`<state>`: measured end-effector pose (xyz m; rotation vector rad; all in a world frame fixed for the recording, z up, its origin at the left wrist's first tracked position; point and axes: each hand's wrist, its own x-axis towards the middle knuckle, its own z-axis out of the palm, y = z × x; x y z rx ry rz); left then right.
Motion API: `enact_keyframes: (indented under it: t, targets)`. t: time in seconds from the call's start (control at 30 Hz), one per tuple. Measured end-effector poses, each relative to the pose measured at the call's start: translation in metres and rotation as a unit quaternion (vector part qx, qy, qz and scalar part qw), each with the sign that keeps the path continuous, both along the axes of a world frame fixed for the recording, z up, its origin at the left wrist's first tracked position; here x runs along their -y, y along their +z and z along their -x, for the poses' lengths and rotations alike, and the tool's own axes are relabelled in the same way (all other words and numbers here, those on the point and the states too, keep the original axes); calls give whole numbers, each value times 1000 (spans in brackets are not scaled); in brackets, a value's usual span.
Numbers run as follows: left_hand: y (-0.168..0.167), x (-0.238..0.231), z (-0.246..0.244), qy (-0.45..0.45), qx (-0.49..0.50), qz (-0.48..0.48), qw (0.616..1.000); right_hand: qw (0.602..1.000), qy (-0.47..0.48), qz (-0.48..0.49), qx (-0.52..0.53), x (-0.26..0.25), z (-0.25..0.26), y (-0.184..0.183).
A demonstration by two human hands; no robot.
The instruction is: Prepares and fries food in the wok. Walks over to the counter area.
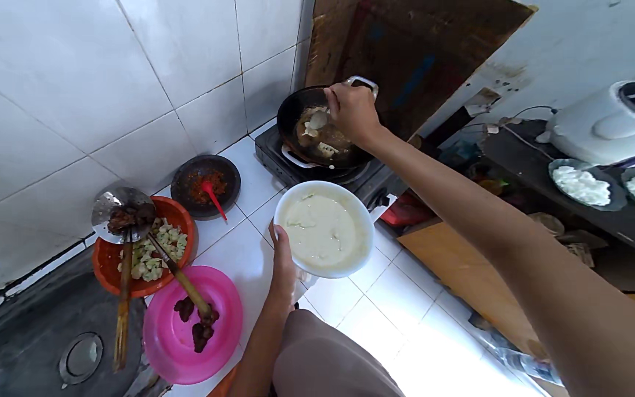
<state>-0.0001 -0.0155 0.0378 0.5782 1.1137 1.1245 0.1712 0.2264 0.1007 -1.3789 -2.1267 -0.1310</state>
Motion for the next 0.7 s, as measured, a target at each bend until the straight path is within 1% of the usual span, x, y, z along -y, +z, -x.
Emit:
enact_keyframes:
  t: [0.2, 0.3, 0.4, 0.53, 0.6, 0.7]
  targets:
    - [2, 6, 2, 6, 1, -4, 1000, 997, 67, -43, 14, 6, -5, -11]
    - [3, 9, 4, 6, 2, -10, 1000, 996, 72, -54, 2, 9, -9, -16]
    - [5, 12, 5, 7, -2, -9, 1000, 996, 50, -65, -30, 6, -18, -23]
    - [7, 15, 6, 10, -3, -10, 1000, 989, -42, 12, -143, 5, -28, -24]
    - [8, 17, 6, 10, -1, -7, 1000, 973, -92, 68, -202, 5, -32, -22]
    - [7, 19, 5, 10, 7, -2, 1000, 935, -145, 134, -294, 9, -36, -18]
